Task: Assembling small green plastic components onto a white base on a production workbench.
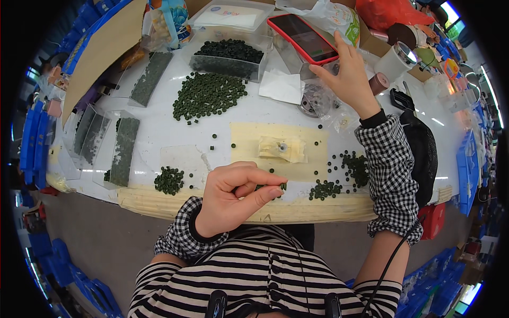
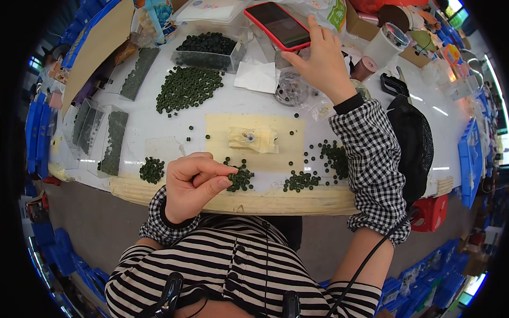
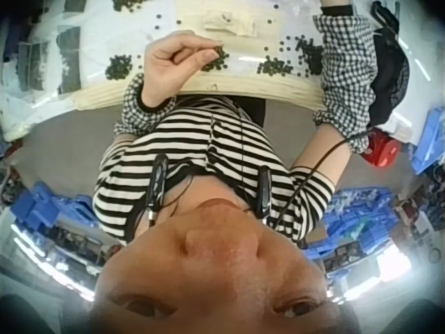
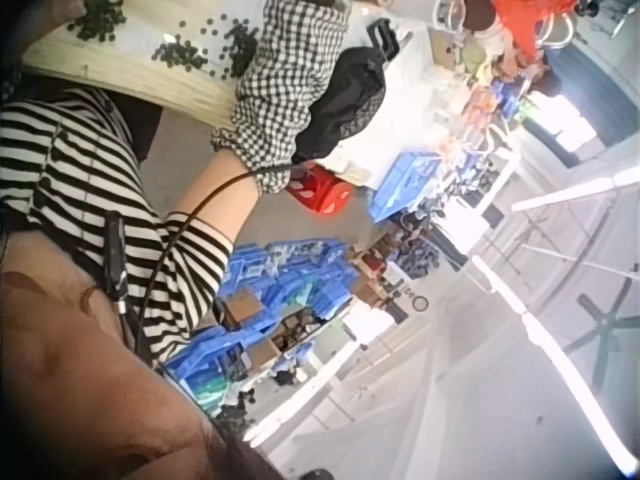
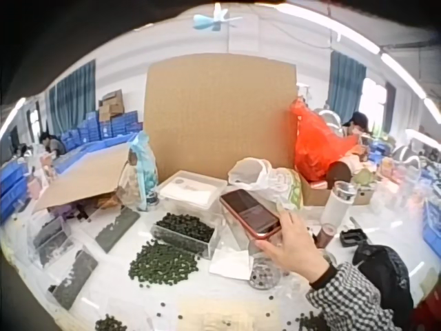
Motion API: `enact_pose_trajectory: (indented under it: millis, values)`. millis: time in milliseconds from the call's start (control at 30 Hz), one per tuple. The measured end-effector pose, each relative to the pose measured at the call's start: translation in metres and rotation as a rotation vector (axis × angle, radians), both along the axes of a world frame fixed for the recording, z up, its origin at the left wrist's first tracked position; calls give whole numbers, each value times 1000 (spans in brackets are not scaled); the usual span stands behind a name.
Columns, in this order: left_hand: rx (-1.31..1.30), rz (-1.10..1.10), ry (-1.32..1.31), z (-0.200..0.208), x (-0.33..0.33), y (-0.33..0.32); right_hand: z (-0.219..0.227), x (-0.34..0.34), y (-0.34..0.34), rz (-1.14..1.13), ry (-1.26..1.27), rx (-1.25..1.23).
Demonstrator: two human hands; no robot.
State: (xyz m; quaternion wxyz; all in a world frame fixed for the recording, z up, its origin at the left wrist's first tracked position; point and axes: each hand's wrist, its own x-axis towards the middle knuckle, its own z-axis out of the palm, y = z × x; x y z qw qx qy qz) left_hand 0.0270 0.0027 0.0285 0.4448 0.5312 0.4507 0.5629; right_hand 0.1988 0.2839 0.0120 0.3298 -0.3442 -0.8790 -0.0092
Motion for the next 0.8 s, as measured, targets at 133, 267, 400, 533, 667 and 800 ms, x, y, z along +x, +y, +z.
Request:
enact_pose_trajectory:
  millis: [133,267,400,533,667,800]
  values:
    - [4,-5,4,-1,0,1,1,1,1,41,9,9]
    - [10,-9,15,-1,0,2,1,2,2,67,43,49]
    - [12,-13,1,-1,1,3,9,1,0,166,116,30]
    - [9,-13,-2,-1,1,3,16,-2,-5,229,220,-23]
    - [-1,-25,10,-1,0,3,18,-2,-1,222,335,-105]
    - [9,-17,-22,0,2,3,15,-1,3,189,371,-147]
